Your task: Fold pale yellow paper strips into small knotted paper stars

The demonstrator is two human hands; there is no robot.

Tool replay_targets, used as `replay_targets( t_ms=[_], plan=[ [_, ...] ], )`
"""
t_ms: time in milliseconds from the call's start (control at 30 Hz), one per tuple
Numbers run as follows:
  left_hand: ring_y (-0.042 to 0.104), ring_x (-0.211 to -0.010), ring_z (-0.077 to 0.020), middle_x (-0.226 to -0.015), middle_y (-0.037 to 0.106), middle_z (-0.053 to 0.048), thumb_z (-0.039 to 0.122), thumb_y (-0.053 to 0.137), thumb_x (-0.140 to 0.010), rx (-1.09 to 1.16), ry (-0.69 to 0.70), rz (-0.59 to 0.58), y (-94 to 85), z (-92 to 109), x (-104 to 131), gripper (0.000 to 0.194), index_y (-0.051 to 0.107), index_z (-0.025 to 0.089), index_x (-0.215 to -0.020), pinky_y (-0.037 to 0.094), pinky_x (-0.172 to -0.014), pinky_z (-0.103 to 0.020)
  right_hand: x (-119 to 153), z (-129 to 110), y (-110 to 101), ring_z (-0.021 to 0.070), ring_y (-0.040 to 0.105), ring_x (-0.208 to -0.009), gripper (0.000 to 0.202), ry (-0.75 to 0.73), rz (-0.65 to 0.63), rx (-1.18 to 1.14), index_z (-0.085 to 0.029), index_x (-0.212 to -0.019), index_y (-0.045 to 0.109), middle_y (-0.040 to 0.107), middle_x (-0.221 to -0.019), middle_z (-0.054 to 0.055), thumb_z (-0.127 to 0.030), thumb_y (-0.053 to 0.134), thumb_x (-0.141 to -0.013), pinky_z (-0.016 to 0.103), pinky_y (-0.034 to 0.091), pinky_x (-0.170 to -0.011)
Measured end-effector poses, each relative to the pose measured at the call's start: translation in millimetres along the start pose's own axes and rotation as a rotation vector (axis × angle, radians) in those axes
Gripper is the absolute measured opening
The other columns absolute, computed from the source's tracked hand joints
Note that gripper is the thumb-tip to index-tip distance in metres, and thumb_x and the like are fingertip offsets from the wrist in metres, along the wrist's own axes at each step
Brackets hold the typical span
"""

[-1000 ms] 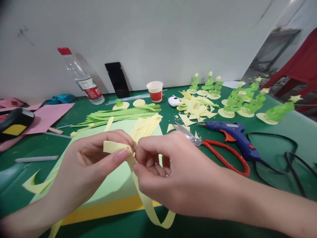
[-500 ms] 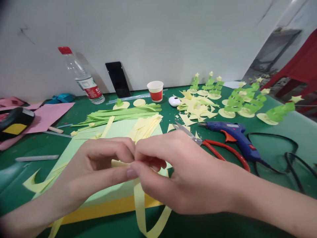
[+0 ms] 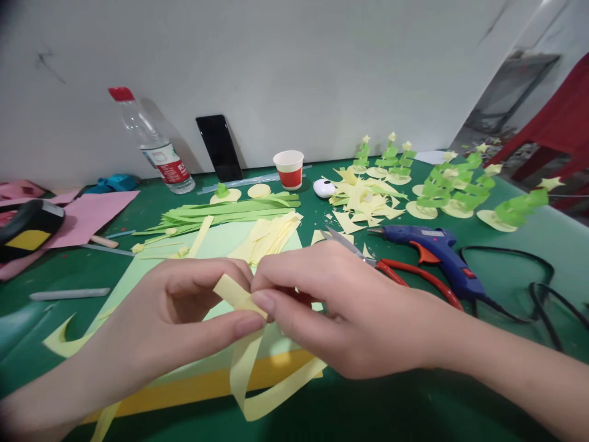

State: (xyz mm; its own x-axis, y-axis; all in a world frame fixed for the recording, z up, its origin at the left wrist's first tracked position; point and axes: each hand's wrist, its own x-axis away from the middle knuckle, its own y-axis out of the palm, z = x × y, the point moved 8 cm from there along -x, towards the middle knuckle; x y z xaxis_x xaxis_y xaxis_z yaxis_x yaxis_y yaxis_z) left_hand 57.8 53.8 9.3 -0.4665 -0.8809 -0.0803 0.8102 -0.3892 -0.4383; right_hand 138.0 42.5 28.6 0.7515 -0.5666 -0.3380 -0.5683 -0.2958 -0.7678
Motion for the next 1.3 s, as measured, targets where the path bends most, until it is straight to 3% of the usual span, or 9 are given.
replay_targets(
  t_ms=[200,367,467,600,733,867,1000,1167,1300],
  plan=[
    [0.05,-0.057,-0.0081,-0.06,0.055,0.004,0.023,0.054,-0.083,0.001,0.077,-0.027,0.7,5,1,0.022,0.059,0.016,-0.063,0.041,-0.054,-0.017,0,4,-6,0.0067,0.032,-0.05,0.025,-0.016,0.06,-0.21,-0.019,-0.069,0.036,0.034,-0.058,-0.007,-0.014,0.037,-0.093,0.018,0.028,-0.046],
    [0.048,-0.054,-0.0057,-0.059,0.053,0.006,0.02,0.052,-0.086,-0.021,0.132,-0.058,1.4,11,2,0.025,0.057,0.016,-0.062,0.038,-0.051,-0.014,1,14,-2,0.0078,0.036,-0.052,0.028,0.098,0.002,-0.323,-0.019,-0.066,0.039,0.037,-0.059,-0.005,-0.018,0.034,-0.093,0.019,0.031,-0.047],
    [0.049,-0.055,-0.0059,-0.059,0.055,0.006,0.019,0.052,-0.085,-0.02,0.141,-0.07,3.1,12,3,0.029,0.052,0.016,-0.057,0.038,-0.051,-0.014,1,13,-3,0.008,0.035,-0.049,0.032,0.092,0.036,-0.264,-0.018,-0.062,0.04,0.038,-0.055,-0.004,-0.024,0.036,-0.093,0.02,0.03,-0.044],
    [0.048,-0.057,-0.0065,-0.061,0.051,0.005,0.021,0.051,-0.086,-0.017,0.137,-0.074,4.1,10,3,0.027,0.051,0.016,-0.059,0.038,-0.052,-0.015,0,8,-5,0.0076,0.038,-0.049,0.032,0.036,0.095,-0.098,-0.018,-0.06,0.042,0.046,-0.056,-0.003,-0.02,0.038,-0.092,0.018,0.033,-0.045],
    [0.044,-0.056,-0.0069,-0.061,0.045,0.005,0.022,0.046,-0.089,0.013,0.136,-0.099,4.0,9,2,0.028,0.05,0.017,-0.062,0.037,-0.052,-0.016,1,2,-7,0.0073,0.044,-0.052,0.03,-0.015,0.109,-0.138,-0.018,-0.064,0.045,0.05,-0.058,-0.003,-0.019,0.038,-0.093,0.016,0.036,-0.049],
    [0.046,-0.056,-0.0091,-0.061,0.048,0.003,0.019,0.047,-0.086,0.085,0.141,-0.135,5.6,9,2,0.025,0.054,0.017,-0.062,0.037,-0.051,-0.019,0,2,-2,0.0068,0.046,-0.054,0.027,0.01,0.047,-0.253,-0.019,-0.066,0.043,0.051,-0.061,-0.004,-0.017,0.039,-0.093,0.016,0.037,-0.049],
    [0.051,-0.061,-0.013,-0.062,0.053,0.0,0.018,0.045,-0.086,0.105,0.155,-0.094,4.8,10,4,0.024,0.055,0.017,-0.063,0.04,-0.056,-0.024,-3,2,-1,0.0066,0.047,-0.054,0.025,0.038,0.055,-0.334,-0.019,-0.068,0.043,0.05,-0.062,-0.005,-0.015,0.038,-0.092,0.017,0.035,-0.046],
    [0.053,-0.069,-0.0139,-0.069,0.055,0.001,0.018,0.043,-0.089,0.062,0.239,0.038,-2.7,12,6,0.022,0.056,0.019,-0.071,0.042,-0.067,-0.027,-2,6,-1,0.0089,0.045,-0.053,0.027,0.111,0.073,-0.309,-0.018,-0.065,0.047,0.05,-0.061,-0.002,-0.024,0.041,-0.09,0.018,0.038,-0.046],
    [0.049,-0.065,-0.0136,-0.065,0.051,0.001,0.02,0.037,-0.09,0.016,0.27,0.034,-2.5,12,5,0.028,0.049,0.018,-0.065,0.039,-0.063,-0.028,0,10,1,0.0101,0.046,-0.056,0.027,0.153,0.076,-0.276,-0.018,-0.06,0.045,0.051,-0.061,-0.001,-0.02,0.044,-0.086,0.018,0.037,-0.047]
  ],
)
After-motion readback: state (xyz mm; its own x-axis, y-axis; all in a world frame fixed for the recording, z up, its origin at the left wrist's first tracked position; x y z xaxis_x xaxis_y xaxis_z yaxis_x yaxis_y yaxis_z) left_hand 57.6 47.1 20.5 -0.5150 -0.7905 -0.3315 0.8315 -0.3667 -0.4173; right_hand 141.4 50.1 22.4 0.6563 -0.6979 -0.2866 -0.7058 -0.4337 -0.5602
